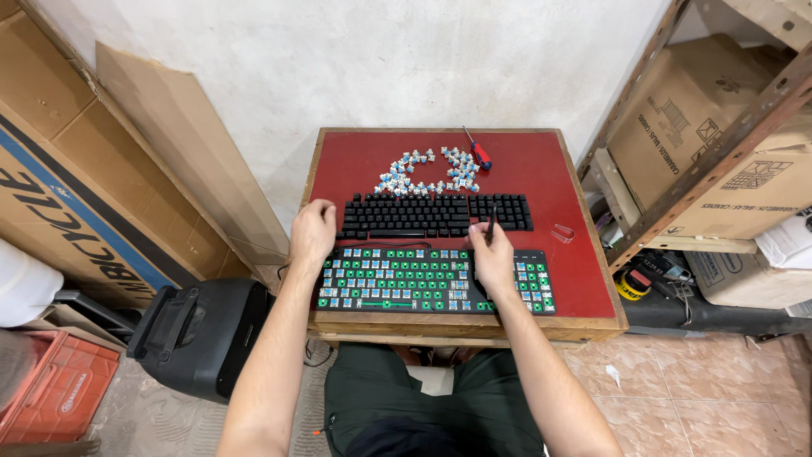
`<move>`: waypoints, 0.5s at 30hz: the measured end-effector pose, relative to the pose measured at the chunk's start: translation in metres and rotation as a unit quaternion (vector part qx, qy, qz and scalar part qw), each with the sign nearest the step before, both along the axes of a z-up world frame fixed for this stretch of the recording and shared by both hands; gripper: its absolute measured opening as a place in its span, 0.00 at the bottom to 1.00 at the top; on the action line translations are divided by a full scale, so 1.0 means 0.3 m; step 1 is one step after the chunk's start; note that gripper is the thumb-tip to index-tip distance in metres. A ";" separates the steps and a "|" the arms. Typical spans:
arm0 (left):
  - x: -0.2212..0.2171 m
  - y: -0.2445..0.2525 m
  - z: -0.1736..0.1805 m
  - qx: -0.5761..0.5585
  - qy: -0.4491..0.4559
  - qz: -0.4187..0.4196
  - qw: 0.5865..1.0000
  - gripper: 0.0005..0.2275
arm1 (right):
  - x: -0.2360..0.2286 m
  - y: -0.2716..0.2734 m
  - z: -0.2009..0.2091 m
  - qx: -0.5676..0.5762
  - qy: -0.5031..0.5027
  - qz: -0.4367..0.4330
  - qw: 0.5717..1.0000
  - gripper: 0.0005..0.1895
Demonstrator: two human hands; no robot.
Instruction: The person uses a keycap puller to remove keycaps from a mechanical keyboard and places them on the table. They then pick up switches from a pile and insert them into the keyboard's PCB one by one.
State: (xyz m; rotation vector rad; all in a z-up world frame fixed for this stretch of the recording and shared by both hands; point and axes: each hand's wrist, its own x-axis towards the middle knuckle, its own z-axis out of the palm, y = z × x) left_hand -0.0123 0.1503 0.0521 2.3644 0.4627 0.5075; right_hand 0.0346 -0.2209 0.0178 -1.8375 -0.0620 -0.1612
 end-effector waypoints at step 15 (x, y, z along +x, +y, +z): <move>-0.060 -0.006 -0.198 -0.041 -0.034 0.089 0.995 0.13 | 0.184 -0.005 -0.021 0.008 0.126 -0.034 0.991 0.21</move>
